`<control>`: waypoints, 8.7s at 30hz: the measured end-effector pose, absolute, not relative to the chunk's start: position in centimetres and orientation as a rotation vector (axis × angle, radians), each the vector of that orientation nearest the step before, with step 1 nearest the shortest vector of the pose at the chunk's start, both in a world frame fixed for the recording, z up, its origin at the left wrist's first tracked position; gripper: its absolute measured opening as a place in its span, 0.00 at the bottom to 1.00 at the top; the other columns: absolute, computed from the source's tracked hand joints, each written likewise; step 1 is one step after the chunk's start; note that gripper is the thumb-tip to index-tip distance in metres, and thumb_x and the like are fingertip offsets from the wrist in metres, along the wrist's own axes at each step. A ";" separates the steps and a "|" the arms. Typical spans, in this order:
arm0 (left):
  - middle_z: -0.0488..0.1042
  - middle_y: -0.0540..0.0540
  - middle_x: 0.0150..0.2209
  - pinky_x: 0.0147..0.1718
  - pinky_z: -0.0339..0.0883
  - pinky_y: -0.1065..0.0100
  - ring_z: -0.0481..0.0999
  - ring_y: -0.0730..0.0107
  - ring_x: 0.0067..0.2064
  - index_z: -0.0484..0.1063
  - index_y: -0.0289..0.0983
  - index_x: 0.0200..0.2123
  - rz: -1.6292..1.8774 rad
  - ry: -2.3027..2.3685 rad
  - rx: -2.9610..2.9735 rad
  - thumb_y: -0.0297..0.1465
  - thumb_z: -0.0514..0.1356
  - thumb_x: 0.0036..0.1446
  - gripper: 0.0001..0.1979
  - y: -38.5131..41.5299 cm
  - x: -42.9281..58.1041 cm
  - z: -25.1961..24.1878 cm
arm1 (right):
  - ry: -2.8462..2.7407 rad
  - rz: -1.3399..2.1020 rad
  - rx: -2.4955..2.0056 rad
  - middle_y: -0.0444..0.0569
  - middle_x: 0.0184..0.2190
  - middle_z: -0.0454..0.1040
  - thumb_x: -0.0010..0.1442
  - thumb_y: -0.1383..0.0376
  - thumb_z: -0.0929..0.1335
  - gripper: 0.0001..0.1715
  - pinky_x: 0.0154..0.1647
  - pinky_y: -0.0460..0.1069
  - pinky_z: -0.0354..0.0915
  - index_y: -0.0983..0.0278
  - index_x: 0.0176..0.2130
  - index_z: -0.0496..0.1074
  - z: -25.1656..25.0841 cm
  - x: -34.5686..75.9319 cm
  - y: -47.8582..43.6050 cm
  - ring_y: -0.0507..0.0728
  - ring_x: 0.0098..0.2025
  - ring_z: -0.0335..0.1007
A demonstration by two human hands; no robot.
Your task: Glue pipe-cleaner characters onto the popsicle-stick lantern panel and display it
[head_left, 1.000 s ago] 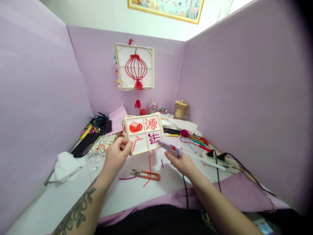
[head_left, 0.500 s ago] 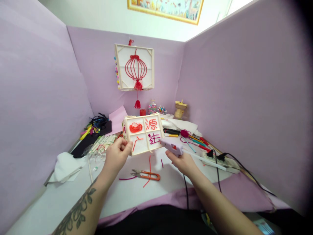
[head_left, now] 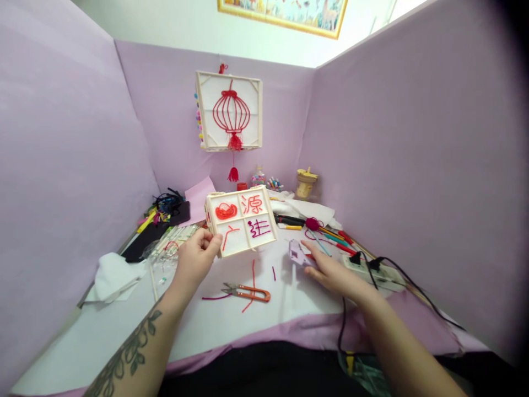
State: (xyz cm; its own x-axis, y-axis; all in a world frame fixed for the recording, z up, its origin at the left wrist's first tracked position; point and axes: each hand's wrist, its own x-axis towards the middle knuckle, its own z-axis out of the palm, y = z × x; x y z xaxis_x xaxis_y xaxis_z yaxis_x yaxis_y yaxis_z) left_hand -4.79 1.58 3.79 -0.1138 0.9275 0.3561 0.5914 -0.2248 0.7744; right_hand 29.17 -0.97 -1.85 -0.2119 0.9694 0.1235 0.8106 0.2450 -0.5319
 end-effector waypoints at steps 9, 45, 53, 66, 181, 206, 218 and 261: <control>0.68 0.55 0.16 0.20 0.56 0.74 0.66 0.74 0.19 0.64 0.39 0.25 1.308 1.661 1.798 0.44 0.57 0.54 0.15 1.8 -4.7 3.7 | -2.213 0.074 -1.774 0.58 0.48 0.70 0.61 0.69 0.62 0.19 0.53 0.55 0.59 0.64 0.49 0.74 -1.0 27.6 -0.5 0.62 0.51 0.65; 0.68 0.53 0.17 0.25 0.59 0.69 0.67 0.70 0.22 0.64 0.40 0.25 1.277 1.656 1.822 0.46 0.55 0.53 0.16 1.8 -4.7 3.6 | -1.701 0.330 -1.296 0.44 0.25 0.67 0.55 0.63 0.65 0.09 0.31 0.47 0.57 0.63 0.25 0.67 5.2 19.0 2.4 0.52 0.28 0.61; 0.69 0.53 0.17 0.26 0.59 0.69 0.69 0.70 0.22 0.63 0.40 0.24 1.296 1.644 1.835 0.45 0.56 0.53 0.16 1.4 -4.4 3.9 | -1.656 0.232 -1.354 0.45 0.27 0.68 0.56 0.62 0.65 0.10 0.33 0.48 0.56 0.63 0.26 0.69 4.3 18.4 3.6 0.53 0.30 0.62; 0.68 0.53 0.16 0.24 0.58 0.69 0.68 0.71 0.21 0.63 0.40 0.23 1.309 1.626 1.837 0.45 0.56 0.53 0.16 1.3 -4.2 4.0 | -1.712 0.158 -1.399 0.45 0.28 0.68 0.56 0.63 0.65 0.09 0.35 0.49 0.56 0.63 0.26 0.68 4.1 18.0 3.9 0.54 0.33 0.63; 0.68 0.54 0.17 0.24 0.58 0.69 0.67 0.71 0.21 0.63 0.40 0.23 1.283 1.626 1.848 0.46 0.56 0.53 0.16 1.2 -4.2 4.1 | -1.677 0.023 -1.302 0.46 0.27 0.67 0.56 0.64 0.66 0.10 0.35 0.50 0.58 0.63 0.24 0.69 5.0 17.8 5.1 0.55 0.32 0.64; 0.69 0.53 0.17 0.25 0.59 0.70 0.68 0.71 0.21 0.63 0.40 0.24 1.269 1.639 1.858 0.46 0.56 0.53 0.16 1.2 -4.2 4.0 | -1.848 0.025 -1.119 0.49 0.32 0.70 0.60 0.66 0.65 0.09 0.42 0.53 0.63 0.61 0.33 0.76 2.6 20.1 3.0 0.58 0.38 0.65; 0.69 0.53 0.17 0.24 0.59 0.69 0.68 0.70 0.21 0.64 0.40 0.24 1.272 1.650 1.863 0.46 0.56 0.52 0.16 1.1 -4.1 4.3 | -1.863 0.016 -1.116 0.49 0.32 0.69 0.60 0.67 0.66 0.08 0.41 0.52 0.63 0.61 0.32 0.76 2.8 19.9 2.8 0.57 0.38 0.65; 0.67 0.53 0.17 0.27 0.58 0.69 0.67 0.71 0.22 0.64 0.39 0.24 1.242 1.668 1.859 0.47 0.55 0.52 0.17 1.2 -4.2 4.2 | -1.745 -0.022 -1.033 0.48 0.31 0.68 0.61 0.65 0.66 0.09 0.39 0.53 0.63 0.60 0.35 0.77 3.5 19.8 4.2 0.57 0.36 0.66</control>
State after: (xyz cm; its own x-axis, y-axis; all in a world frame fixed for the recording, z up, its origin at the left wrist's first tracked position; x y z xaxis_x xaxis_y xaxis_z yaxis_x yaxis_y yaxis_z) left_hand -4.21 1.20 4.19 -0.0775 0.9260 0.3694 0.6190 -0.2458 0.7460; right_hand 19.83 4.19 3.52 -0.0673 0.6220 0.7801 0.6411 0.6261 -0.4439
